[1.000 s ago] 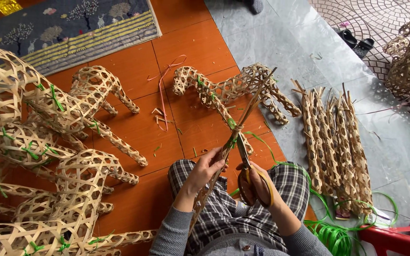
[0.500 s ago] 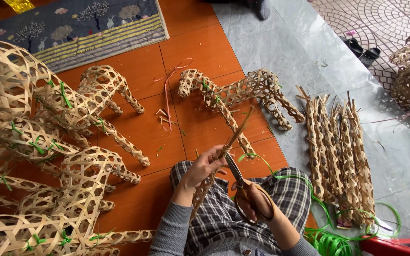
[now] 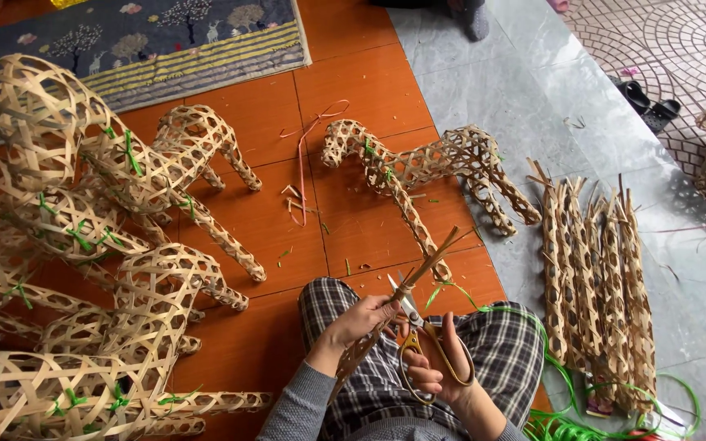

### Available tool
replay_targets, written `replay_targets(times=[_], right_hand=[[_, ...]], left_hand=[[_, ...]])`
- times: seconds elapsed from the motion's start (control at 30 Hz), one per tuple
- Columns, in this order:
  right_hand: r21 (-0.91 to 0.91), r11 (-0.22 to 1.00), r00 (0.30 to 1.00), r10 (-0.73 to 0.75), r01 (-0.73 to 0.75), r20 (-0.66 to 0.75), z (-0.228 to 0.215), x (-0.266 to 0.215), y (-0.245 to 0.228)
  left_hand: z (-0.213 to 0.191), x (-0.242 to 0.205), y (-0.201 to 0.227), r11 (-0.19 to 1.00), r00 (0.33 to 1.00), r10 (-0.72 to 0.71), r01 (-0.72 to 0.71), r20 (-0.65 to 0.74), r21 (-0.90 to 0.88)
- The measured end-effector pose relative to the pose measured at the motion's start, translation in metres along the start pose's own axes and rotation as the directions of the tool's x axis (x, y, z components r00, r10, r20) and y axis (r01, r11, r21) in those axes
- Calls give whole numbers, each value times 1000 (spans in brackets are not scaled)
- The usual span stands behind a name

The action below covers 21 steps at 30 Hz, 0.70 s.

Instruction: Assemble bamboo animal sculptures by tying joints with plastic strips and trimming them with scissors

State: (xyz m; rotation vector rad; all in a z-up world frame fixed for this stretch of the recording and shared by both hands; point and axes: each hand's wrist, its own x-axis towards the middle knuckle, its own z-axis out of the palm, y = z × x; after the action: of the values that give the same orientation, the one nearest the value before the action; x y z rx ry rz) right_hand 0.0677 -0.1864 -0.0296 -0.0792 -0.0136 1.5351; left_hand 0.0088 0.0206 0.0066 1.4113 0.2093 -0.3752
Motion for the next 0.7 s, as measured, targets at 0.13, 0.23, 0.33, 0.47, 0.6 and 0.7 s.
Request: replay_targets(times=[0.13,0.23,0.33,0.47,0.6,0.7], right_hand=[[5,999,999,41,-41,1,-17,6,1],[-7,1000,999,-4,4,-45,-5,18,7],[-54,997,996,-64,60,-62,11,26,10],[72,997,998,36,-32,-43,-9,30,5],[88,996,998,-3,-3,68,-7,34,6],[-55,998,1000,-13,12,-24,16,40,5]], left_hand=[[-1,-3,-1,998,999,30,-29,-15,50],[-7,-1,-10,1000,999,-2,2,-35,-1],[-9,-2,-10,992,997,-3,13,-76,127],[-11,-4,-10,1000,996,-11,13,-93,21],[-12,-7,-10,999,992,35,-35,-118,9],[-10,-11,2,997,984,31,-19,-178,68]])
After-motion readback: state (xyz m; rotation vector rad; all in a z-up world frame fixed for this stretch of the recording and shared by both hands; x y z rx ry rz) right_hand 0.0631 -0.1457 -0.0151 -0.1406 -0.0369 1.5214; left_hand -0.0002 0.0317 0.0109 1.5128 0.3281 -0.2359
